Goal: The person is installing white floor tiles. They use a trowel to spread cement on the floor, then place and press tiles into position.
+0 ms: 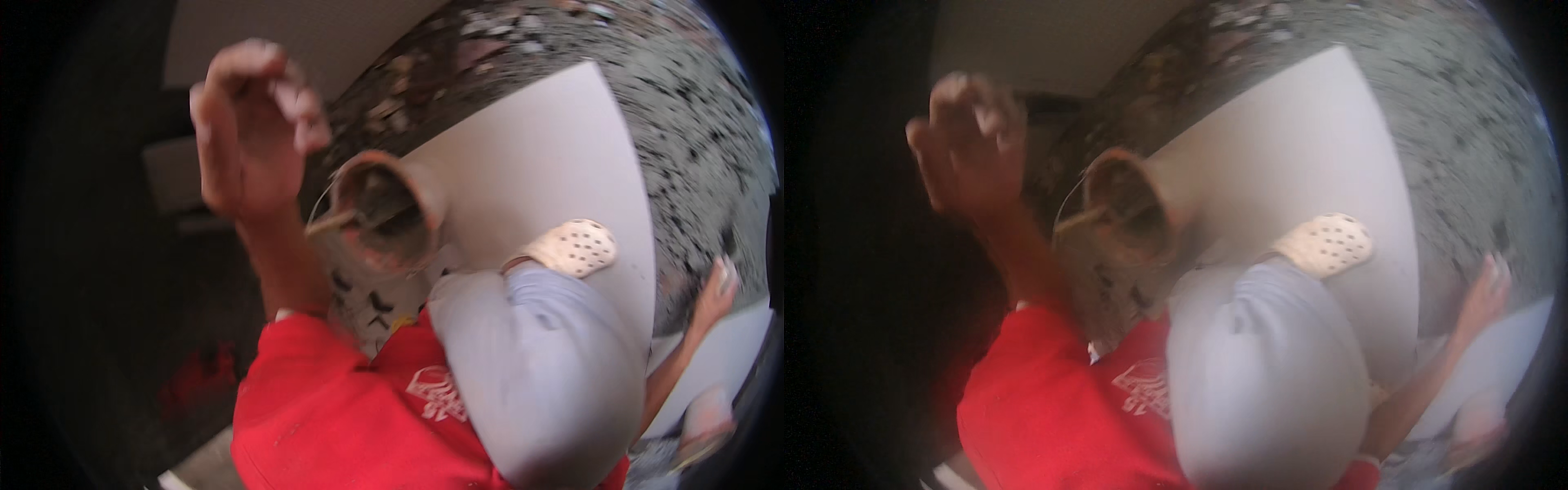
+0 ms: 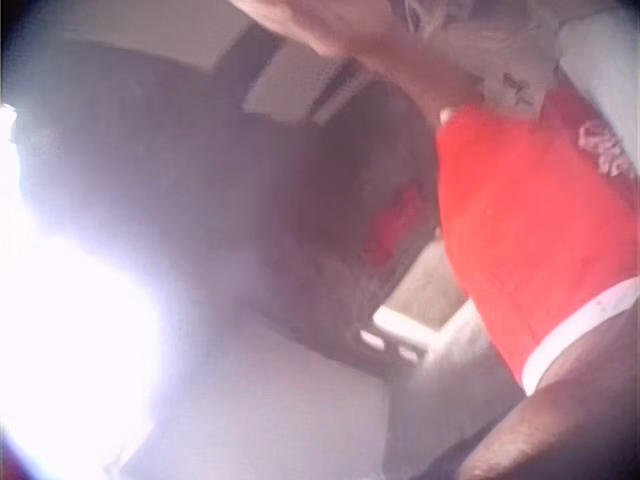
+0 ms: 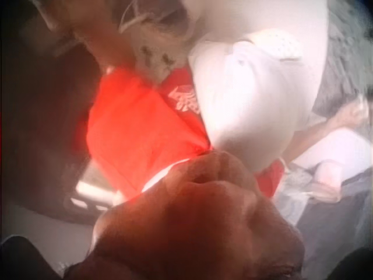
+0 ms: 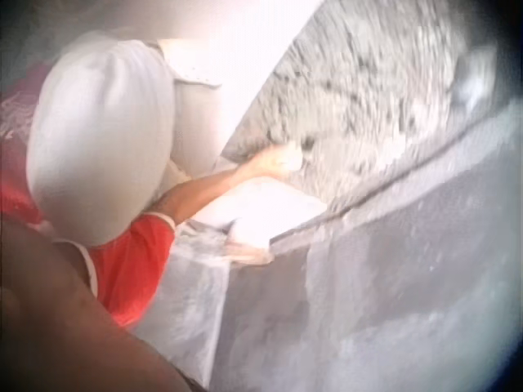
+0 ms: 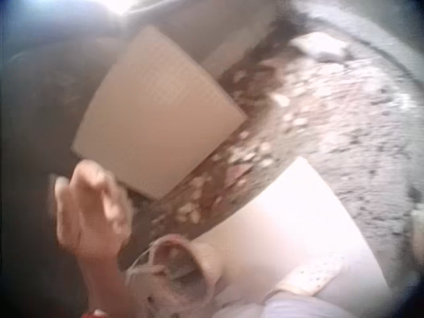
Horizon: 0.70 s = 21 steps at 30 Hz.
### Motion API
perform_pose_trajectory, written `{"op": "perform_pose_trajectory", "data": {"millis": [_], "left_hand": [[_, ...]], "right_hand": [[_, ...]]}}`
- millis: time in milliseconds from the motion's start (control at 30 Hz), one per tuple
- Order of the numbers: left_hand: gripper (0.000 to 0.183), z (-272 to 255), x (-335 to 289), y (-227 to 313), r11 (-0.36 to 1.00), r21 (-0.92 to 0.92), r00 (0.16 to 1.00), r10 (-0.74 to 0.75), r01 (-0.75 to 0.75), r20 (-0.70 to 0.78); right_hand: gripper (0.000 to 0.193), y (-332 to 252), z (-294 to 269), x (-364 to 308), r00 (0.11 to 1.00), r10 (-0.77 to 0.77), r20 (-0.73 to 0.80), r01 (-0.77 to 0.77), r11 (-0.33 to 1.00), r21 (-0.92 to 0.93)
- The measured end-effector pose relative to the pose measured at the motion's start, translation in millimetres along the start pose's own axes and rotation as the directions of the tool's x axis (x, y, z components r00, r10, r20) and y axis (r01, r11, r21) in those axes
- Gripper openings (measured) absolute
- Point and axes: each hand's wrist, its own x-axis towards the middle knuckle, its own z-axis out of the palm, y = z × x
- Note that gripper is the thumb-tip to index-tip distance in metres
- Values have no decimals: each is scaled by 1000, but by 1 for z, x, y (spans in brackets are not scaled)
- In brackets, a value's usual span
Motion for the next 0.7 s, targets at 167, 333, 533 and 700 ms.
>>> {"op": "perform_pose_trajectory", "data": {"millis": [167,333,533,700], "left_hand": [[68,45,0,-36,875,461,973,-211,147,90],[87,101,1,-73,785,511,786,-543,350,295],[103,158,-27,-151,710,269,326,-581,650,746],[94,169,-42,-171,438,224,209,-741,871,638]], "right_hand": [[36,-47,-22,-12,937,-266,-226,239,961,-140],[34,-70,-35,-24,793,-245,-558,263,964,-51],[44,-29,-5,-63,986,111,-125,-130,980,-152],[52,8,3,-77,966,77,-248,-128,972,-198]]}}
